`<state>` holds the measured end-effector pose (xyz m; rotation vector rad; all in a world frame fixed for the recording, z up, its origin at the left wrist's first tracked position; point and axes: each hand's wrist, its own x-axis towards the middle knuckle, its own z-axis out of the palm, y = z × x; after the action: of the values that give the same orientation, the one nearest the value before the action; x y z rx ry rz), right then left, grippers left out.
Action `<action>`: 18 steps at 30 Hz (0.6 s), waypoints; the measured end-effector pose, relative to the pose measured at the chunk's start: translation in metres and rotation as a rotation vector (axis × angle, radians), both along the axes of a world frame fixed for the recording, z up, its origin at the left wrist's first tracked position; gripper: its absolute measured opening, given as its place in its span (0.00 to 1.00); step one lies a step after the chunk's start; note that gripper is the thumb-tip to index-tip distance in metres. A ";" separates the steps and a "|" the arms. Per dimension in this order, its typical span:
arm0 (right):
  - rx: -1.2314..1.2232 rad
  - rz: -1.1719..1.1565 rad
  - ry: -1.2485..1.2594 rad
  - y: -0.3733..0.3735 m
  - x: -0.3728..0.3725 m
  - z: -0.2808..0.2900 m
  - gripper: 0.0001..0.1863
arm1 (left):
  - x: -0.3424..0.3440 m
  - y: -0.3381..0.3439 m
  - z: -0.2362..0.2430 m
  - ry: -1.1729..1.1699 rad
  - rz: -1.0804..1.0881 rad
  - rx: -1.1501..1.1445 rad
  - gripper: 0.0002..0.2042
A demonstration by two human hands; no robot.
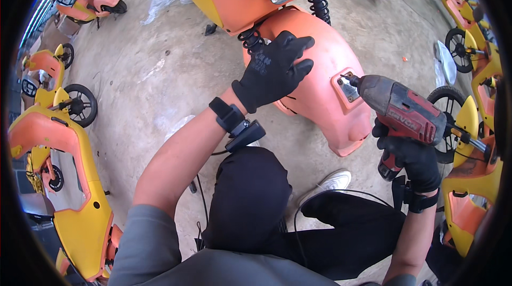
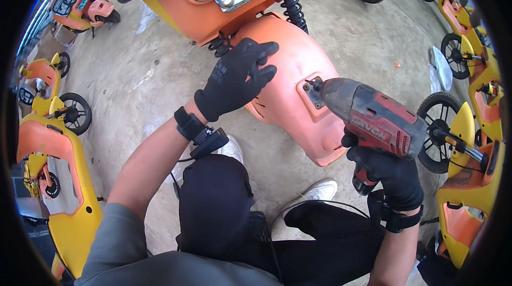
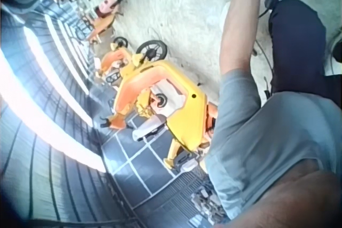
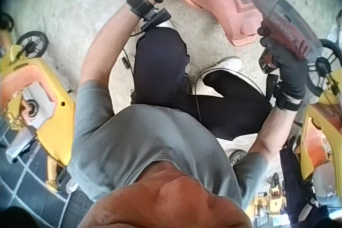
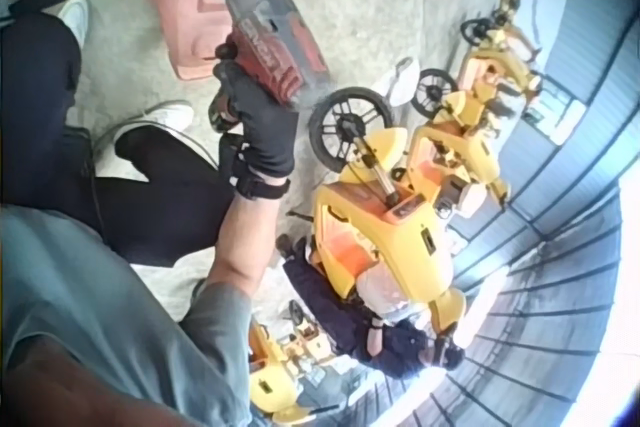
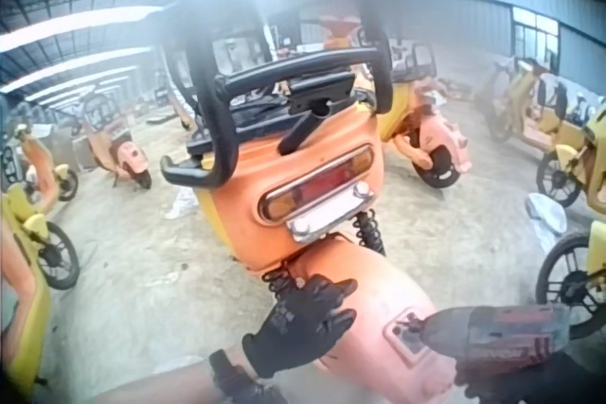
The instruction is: The person unscrews and removes a license plate from a pink scooter using a power drill. The person then picks up a plastic bag and walks across a service bay filled with scooters to a second pink scooter, where they use the drill on the rear fender and handle small parts.
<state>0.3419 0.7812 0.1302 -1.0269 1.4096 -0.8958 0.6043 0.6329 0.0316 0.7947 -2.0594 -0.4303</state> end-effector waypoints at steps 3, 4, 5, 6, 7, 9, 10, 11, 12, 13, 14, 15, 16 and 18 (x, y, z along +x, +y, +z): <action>0.042 0.002 -0.011 0.000 -0.002 -0.001 0.19 | 0.000 0.002 0.001 -0.180 0.013 -0.042 0.19; 0.043 -0.003 -0.006 0.000 -0.002 -0.002 0.19 | 0.001 0.002 0.005 -0.176 0.009 -0.041 0.19; 0.023 -0.006 -0.012 0.001 -0.002 -0.004 0.19 | 0.001 0.002 0.008 -0.207 -0.007 -0.082 0.19; 0.002 -0.010 -0.018 0.001 -0.002 -0.005 0.18 | 0.000 0.003 0.012 -0.239 -0.023 -0.123 0.20; 0.003 -0.012 -0.015 0.000 -0.003 -0.005 0.18 | -0.003 0.005 0.019 -0.236 -0.053 -0.047 0.20; 0.009 0.014 -0.007 -0.001 -0.004 -0.005 0.18 | -0.007 0.004 0.018 -0.250 -0.060 -0.158 0.20; 0.008 0.014 -0.006 -0.001 -0.004 -0.006 0.18 | -0.008 0.003 0.019 -0.268 -0.061 -0.271 0.20; 0.000 0.010 0.014 -0.001 -0.004 -0.008 0.20 | -0.010 0.004 0.022 -0.301 -0.074 -0.250 0.21; -0.007 0.006 0.034 -0.001 -0.004 -0.009 0.22 | -0.012 0.004 0.021 -0.300 -0.073 -0.250 0.21; -0.004 0.006 0.037 -0.001 -0.006 -0.008 0.22 | -0.016 0.003 0.019 -0.304 -0.098 -0.251 0.21; 0.013 0.004 0.049 -0.001 -0.006 -0.007 0.21 | -0.019 0.002 0.017 -0.307 -0.123 -0.252 0.22; 0.029 0.003 0.061 -0.001 -0.007 -0.007 0.21 | -0.022 0.002 0.015 -0.330 -0.114 -0.249 0.22; 0.032 -0.001 0.064 0.000 -0.008 -0.007 0.21 | -0.023 0.001 0.014 -0.326 -0.118 -0.248 0.22; 0.000 -0.012 0.111 0.002 -0.010 -0.006 0.20 | -0.023 0.000 0.013 -0.338 -0.125 -0.187 0.22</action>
<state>0.3322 0.7828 0.1243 -1.0829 1.5099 -0.8580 0.5812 0.6325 0.0446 0.6616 -2.4311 -0.1739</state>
